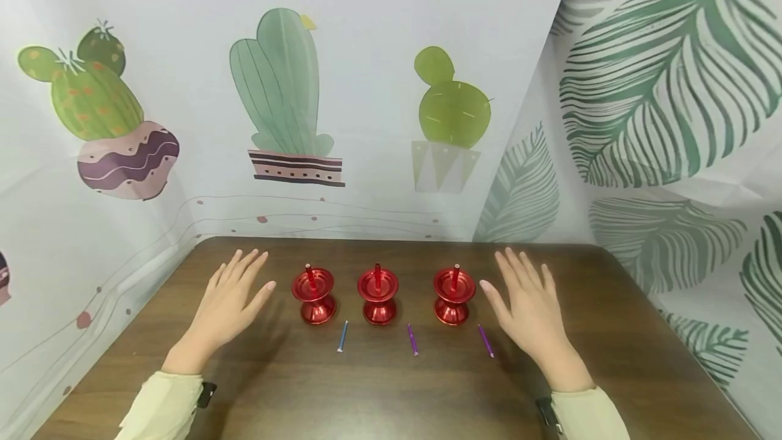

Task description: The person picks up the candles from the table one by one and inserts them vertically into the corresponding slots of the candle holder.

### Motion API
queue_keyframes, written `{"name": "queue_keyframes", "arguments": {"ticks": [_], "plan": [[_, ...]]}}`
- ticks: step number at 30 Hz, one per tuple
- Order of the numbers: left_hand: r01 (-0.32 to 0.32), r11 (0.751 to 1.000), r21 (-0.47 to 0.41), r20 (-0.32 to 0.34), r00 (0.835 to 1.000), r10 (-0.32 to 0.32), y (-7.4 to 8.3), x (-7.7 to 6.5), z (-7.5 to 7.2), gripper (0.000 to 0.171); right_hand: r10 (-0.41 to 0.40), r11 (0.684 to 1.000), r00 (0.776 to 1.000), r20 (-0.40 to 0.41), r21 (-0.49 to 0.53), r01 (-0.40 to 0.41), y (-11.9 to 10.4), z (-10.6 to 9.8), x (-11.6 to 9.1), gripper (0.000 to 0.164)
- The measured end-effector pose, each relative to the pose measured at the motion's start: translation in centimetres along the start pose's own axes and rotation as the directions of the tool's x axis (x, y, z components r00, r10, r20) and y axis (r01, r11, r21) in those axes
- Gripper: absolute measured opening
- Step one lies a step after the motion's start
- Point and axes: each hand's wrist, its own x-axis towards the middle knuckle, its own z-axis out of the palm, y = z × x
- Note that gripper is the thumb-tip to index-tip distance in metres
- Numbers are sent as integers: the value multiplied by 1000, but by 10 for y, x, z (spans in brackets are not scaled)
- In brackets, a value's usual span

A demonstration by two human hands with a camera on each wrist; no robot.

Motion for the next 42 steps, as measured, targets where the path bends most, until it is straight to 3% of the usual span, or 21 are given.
{"name": "queue_keyframes", "arguments": {"ticks": [15, 24, 35, 42], "plan": [[-53, 998, -36, -80, 996, 50, 6, 5, -5, 59, -31, 995, 994, -102, 92, 41, -19, -7, 12, 54], [-85, 995, -59, -126, 989, 77, 9, 9, -8, 57, -32, 987, 994, -105, 152, 48, -30, -8, 19, 53], [-112, 991, -79, -148, 984, 99, 15, 14, -13, 57, -63, 975, 989, -136, 204, 91, -48, -8, 30, 52], [-124, 986, -110, -144, 984, 107, 20, 15, -13, 58, -90, 948, 985, -146, 292, 130, -63, -5, 35, 53]]}}
